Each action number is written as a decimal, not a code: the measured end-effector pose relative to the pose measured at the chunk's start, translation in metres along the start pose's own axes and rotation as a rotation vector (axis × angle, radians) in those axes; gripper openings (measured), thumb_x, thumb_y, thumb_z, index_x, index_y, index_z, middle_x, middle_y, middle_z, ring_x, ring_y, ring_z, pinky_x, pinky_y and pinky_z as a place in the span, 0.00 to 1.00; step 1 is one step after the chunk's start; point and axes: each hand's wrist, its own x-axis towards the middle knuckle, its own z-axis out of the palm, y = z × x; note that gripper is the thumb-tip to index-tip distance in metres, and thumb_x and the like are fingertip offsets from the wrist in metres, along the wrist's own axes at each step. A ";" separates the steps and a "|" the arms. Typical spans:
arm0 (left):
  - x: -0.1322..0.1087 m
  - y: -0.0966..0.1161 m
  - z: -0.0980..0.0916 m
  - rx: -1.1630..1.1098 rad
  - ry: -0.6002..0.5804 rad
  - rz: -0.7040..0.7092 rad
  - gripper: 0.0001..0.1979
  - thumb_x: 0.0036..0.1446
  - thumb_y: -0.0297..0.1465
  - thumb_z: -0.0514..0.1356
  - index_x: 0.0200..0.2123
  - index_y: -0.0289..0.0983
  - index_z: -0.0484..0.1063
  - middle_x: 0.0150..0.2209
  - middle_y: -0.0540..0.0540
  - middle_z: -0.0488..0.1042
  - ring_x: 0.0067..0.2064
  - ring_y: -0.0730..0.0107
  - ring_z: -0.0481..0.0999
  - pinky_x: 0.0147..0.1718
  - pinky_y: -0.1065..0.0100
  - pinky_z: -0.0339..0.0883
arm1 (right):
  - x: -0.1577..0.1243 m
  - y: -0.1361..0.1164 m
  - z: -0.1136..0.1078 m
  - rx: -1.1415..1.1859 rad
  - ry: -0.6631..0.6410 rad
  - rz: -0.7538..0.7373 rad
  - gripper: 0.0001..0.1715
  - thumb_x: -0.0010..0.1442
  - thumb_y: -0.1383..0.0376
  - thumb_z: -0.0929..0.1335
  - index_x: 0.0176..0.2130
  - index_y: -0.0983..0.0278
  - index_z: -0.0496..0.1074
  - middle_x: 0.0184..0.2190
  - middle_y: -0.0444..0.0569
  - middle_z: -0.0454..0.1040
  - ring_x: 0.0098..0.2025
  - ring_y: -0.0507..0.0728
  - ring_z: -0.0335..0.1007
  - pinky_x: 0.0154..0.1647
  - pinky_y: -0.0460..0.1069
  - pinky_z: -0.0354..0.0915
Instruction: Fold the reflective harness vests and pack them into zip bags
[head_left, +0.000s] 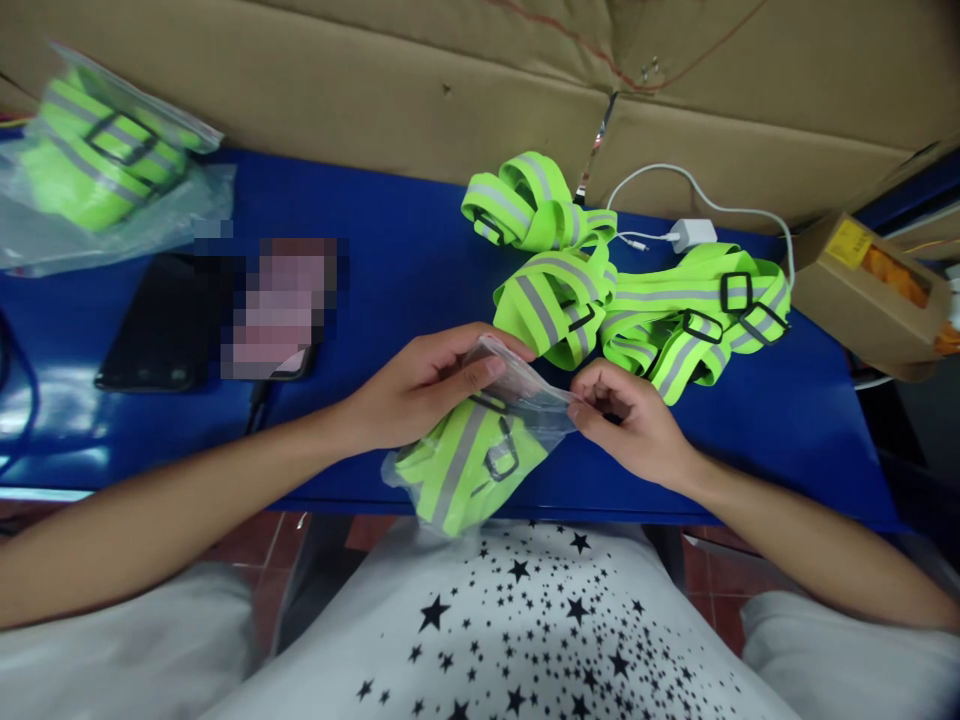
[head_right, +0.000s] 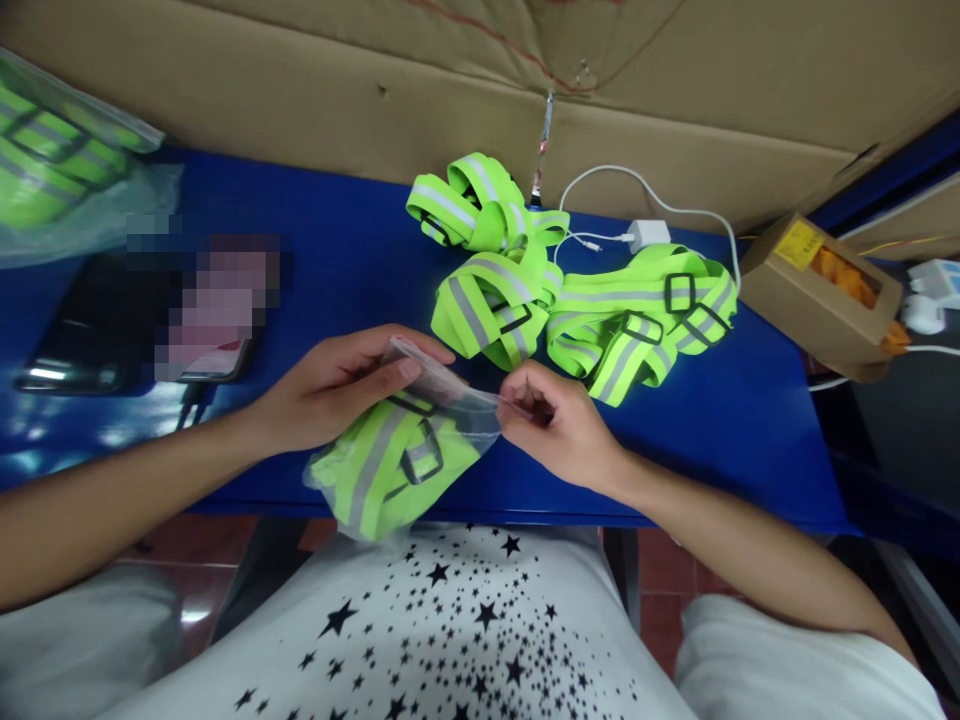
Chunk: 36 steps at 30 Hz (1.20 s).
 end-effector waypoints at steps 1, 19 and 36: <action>0.000 0.000 0.000 -0.002 -0.010 0.008 0.16 0.69 0.41 0.58 0.49 0.39 0.78 0.46 0.46 0.80 0.44 0.66 0.78 0.41 0.73 0.69 | 0.000 0.000 0.000 0.001 -0.003 0.001 0.05 0.66 0.64 0.69 0.37 0.61 0.68 0.27 0.40 0.65 0.27 0.49 0.60 0.26 0.45 0.58; 0.002 -0.003 -0.010 0.239 -0.143 0.099 0.15 0.72 0.37 0.54 0.53 0.38 0.75 0.49 0.47 0.81 0.46 0.71 0.81 0.44 0.75 0.70 | 0.000 0.000 0.002 -0.029 -0.012 0.023 0.04 0.66 0.64 0.68 0.37 0.61 0.69 0.26 0.39 0.66 0.26 0.48 0.61 0.25 0.44 0.59; 0.006 -0.002 -0.008 -0.089 -0.191 -0.086 0.14 0.67 0.37 0.60 0.50 0.36 0.78 0.40 0.46 0.82 0.36 0.72 0.79 0.32 0.76 0.67 | -0.001 -0.003 0.000 -0.055 -0.029 -0.001 0.04 0.63 0.68 0.69 0.35 0.62 0.69 0.26 0.39 0.66 0.26 0.47 0.61 0.26 0.44 0.59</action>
